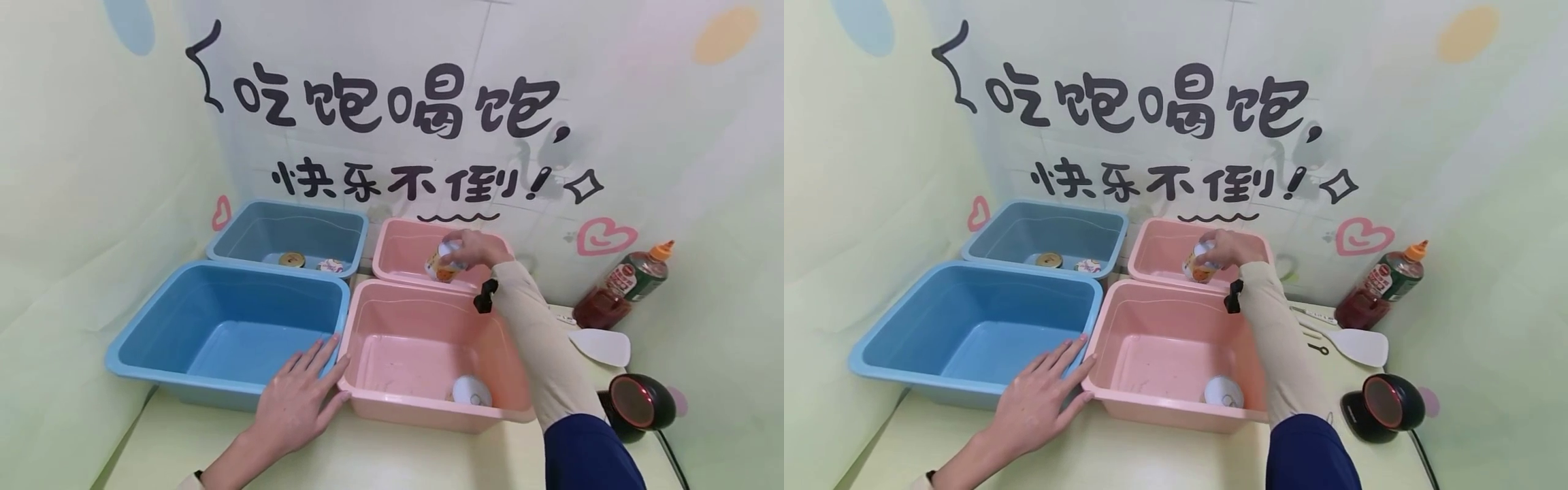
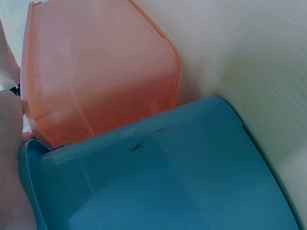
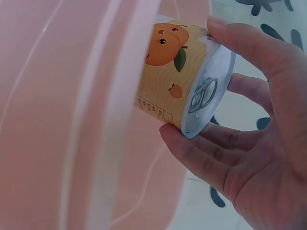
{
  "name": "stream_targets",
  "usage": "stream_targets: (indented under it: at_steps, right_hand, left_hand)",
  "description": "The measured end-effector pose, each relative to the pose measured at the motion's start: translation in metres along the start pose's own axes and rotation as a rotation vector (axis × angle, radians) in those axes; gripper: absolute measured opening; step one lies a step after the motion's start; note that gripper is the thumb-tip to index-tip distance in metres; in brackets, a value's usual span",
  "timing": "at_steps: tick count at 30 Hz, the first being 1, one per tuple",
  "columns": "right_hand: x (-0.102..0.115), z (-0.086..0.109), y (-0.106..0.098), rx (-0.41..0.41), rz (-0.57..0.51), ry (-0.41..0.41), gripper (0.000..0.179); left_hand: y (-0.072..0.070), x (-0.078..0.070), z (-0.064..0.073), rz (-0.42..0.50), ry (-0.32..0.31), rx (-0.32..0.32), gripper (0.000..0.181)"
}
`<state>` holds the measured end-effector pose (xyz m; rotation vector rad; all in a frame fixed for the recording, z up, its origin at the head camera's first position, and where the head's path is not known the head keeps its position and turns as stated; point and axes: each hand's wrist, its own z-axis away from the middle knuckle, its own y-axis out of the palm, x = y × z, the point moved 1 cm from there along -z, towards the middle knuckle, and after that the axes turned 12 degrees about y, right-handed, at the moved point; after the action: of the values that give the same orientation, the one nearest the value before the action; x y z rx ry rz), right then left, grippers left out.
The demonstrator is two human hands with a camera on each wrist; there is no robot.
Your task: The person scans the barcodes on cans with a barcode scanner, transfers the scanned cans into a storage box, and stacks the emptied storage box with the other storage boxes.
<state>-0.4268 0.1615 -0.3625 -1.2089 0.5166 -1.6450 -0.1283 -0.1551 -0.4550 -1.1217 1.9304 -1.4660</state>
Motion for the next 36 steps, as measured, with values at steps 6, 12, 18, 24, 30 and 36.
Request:
stream_targets:
  at_steps: [6, 12, 18, 24, 30, 36]
  right_hand:
    - [-0.007, -0.007, 0.012, 0.023, -0.047, -0.016, 0.062]
    - [-0.015, -0.014, 0.023, 0.035, -0.111, -0.016, 0.060]
    - [-0.018, -0.019, 0.031, 0.082, -0.152, -0.012, 0.043]
    - [-0.019, -0.023, 0.038, 0.075, -0.139, -0.013, 0.029]
    - [-0.020, -0.028, 0.043, 0.040, -0.119, -0.040, 0.020]
    - [-0.022, -0.029, 0.047, -0.003, -0.117, -0.027, 0.015]
  left_hand:
    - [0.000, 0.000, 0.000, 0.003, -0.001, 0.020, 0.056]
    - [0.000, 0.000, 0.000, 0.000, 0.001, 0.009, 0.056]
    - [0.000, 0.001, 0.000, 0.005, 0.000, 0.015, 0.056]
    - [0.000, 0.000, 0.000, 0.019, -0.009, 0.032, 0.055]
    - [0.000, 0.000, 0.000, 0.013, -0.006, 0.019, 0.055]
    - [-0.001, 0.001, 0.000, 0.014, -0.011, 0.026, 0.056]
